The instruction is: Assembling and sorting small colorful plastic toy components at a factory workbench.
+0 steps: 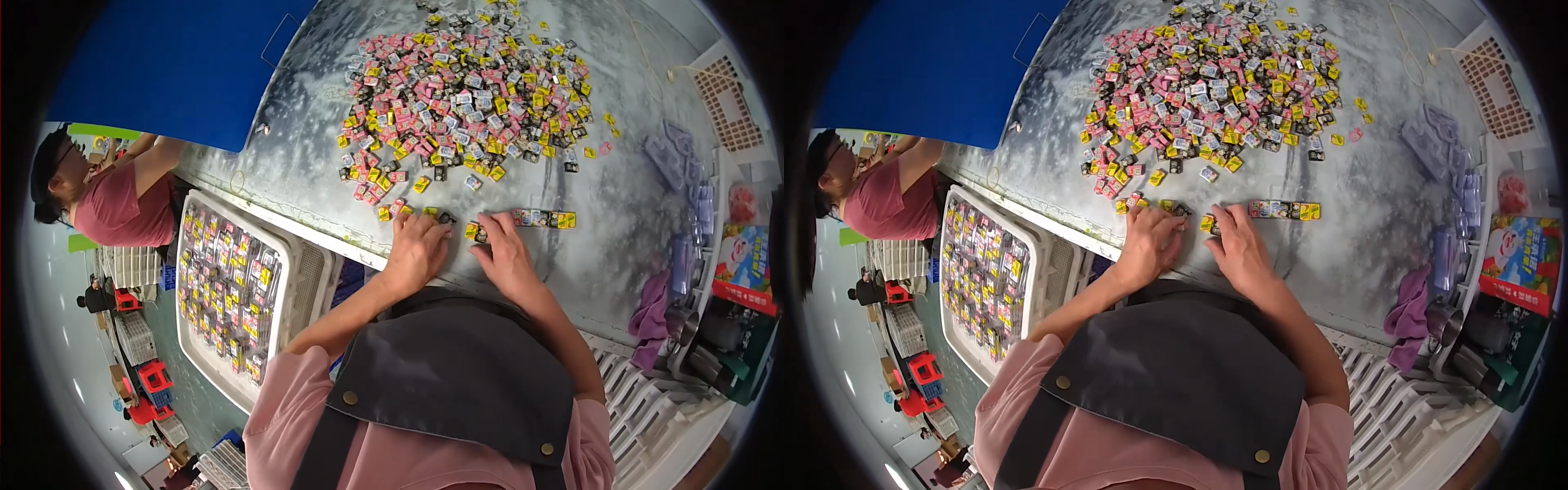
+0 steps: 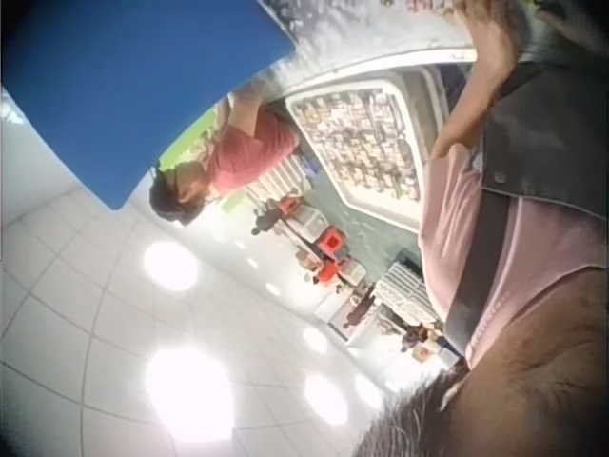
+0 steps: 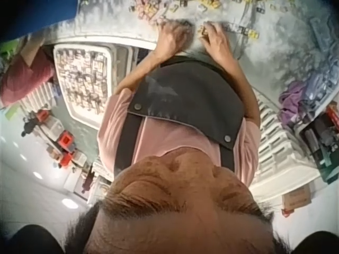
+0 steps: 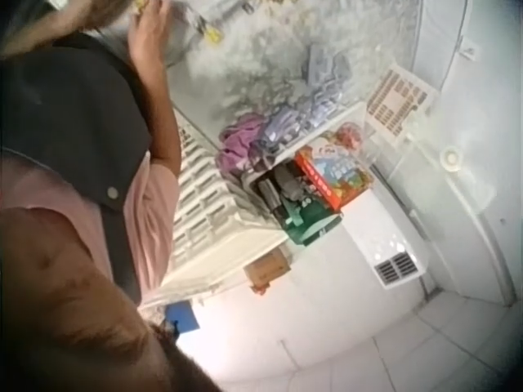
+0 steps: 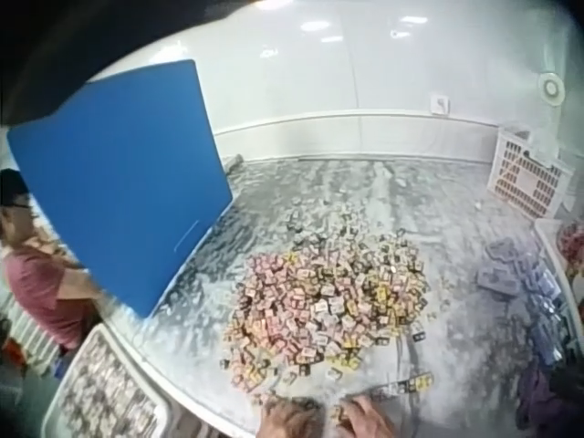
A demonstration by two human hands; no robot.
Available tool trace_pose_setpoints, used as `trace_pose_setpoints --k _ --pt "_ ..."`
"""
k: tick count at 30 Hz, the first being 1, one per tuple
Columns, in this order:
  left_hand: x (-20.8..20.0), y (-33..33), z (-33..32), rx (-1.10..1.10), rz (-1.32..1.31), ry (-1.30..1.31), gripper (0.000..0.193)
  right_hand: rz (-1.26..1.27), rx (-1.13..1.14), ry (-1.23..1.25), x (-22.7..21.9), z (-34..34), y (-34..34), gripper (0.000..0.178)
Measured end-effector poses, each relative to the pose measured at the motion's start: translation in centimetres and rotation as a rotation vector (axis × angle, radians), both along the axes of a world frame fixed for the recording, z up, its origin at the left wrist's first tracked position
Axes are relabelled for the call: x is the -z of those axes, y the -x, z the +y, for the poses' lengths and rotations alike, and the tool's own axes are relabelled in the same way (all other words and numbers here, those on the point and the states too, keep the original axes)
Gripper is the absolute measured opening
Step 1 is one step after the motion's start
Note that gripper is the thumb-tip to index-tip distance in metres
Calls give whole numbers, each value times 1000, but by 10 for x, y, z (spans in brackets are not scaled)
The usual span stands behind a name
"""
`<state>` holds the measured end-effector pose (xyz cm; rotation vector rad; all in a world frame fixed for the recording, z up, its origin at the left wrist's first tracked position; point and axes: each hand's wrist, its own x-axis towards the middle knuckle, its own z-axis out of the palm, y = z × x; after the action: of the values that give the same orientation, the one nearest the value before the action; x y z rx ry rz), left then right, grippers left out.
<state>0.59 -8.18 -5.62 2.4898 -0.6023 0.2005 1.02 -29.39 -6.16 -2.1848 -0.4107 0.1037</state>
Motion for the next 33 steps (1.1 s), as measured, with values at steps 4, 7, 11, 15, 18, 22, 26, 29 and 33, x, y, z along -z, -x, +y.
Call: trace_pose_setpoints --k 4,7,11,15,18,22,26,29,33 --pt "7 10 -6 66 -87 -93 42 -73 25 81 -4 6 -3 49" --pt "3 14 -5 49 -119 -172 47 -53 -8 57 1 10 -3 44" --pt "0 9 -1 72 -75 -164 41 -50 -26 65 2 15 -4 37" --pt "2 -2 -4 146 -66 -113 40 -66 -66 92 6 9 -4 34" --pt "-6 -10 -11 217 10 -16 38 -47 -69 98 1 3 0 32" --pt "-2 -14 -12 244 57 -48 33 -45 -113 174 2 0 0 32" --pt "-8 -8 -10 288 93 -69 32 -31 -165 180 2 -8 3 29" --pt "-9 -8 -15 312 135 -61 33 21 -251 82 -7 -20 4 25" --pt "-17 -36 -55 344 50 51 30 -71 -193 106 -25 -57 -16 26"
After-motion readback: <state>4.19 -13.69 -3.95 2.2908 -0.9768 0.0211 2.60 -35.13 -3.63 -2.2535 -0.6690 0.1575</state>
